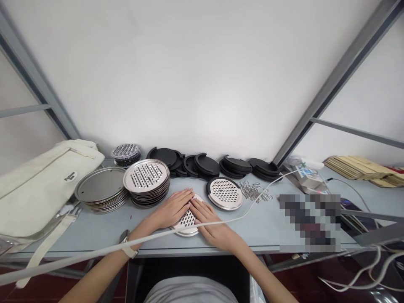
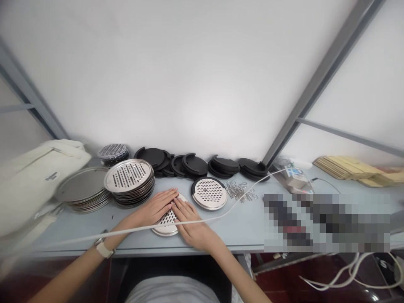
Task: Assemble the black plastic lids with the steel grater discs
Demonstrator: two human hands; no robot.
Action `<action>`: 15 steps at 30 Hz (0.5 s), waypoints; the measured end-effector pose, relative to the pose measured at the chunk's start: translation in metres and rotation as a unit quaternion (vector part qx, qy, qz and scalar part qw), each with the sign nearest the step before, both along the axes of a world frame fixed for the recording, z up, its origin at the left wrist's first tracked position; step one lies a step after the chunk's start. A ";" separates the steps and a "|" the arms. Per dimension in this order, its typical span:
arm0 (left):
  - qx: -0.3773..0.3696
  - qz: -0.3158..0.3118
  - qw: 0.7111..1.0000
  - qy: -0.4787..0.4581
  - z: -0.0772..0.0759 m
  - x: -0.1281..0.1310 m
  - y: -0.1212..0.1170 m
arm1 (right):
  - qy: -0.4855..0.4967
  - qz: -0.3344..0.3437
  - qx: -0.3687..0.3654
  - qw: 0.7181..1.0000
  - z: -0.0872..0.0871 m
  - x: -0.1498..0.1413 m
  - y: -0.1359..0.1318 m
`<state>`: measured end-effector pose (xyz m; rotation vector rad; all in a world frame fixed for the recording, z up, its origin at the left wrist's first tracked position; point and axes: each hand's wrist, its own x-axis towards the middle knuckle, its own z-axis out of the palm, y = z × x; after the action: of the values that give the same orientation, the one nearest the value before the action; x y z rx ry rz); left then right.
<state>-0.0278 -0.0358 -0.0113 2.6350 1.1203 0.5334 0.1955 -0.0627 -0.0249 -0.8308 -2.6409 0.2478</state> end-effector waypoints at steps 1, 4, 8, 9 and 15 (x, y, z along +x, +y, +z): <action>0.002 -0.001 1.000 0.005 -0.001 0.000 0.000 | 0.003 -0.001 0.004 1.000 -0.001 0.000 0.000; 0.010 -0.004 1.000 0.017 -0.003 0.000 0.001 | 0.017 -0.006 0.016 1.000 -0.003 -0.002 0.000; 0.021 0.000 0.999 0.030 -0.008 0.000 0.000 | 0.015 -0.014 0.012 1.000 -0.003 -0.005 -0.001; 0.023 0.002 0.999 0.032 -0.010 -0.001 0.001 | 0.012 -0.016 0.008 1.000 -0.003 -0.006 -0.001; 0.027 0.005 0.999 0.029 -0.010 -0.002 0.005 | 0.033 -0.037 0.010 0.999 -0.007 -0.009 -0.002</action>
<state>-0.0302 -0.0307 -0.0217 2.7088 1.1523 0.5002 0.1866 -0.0649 -0.0317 -0.8956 -2.5418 0.2262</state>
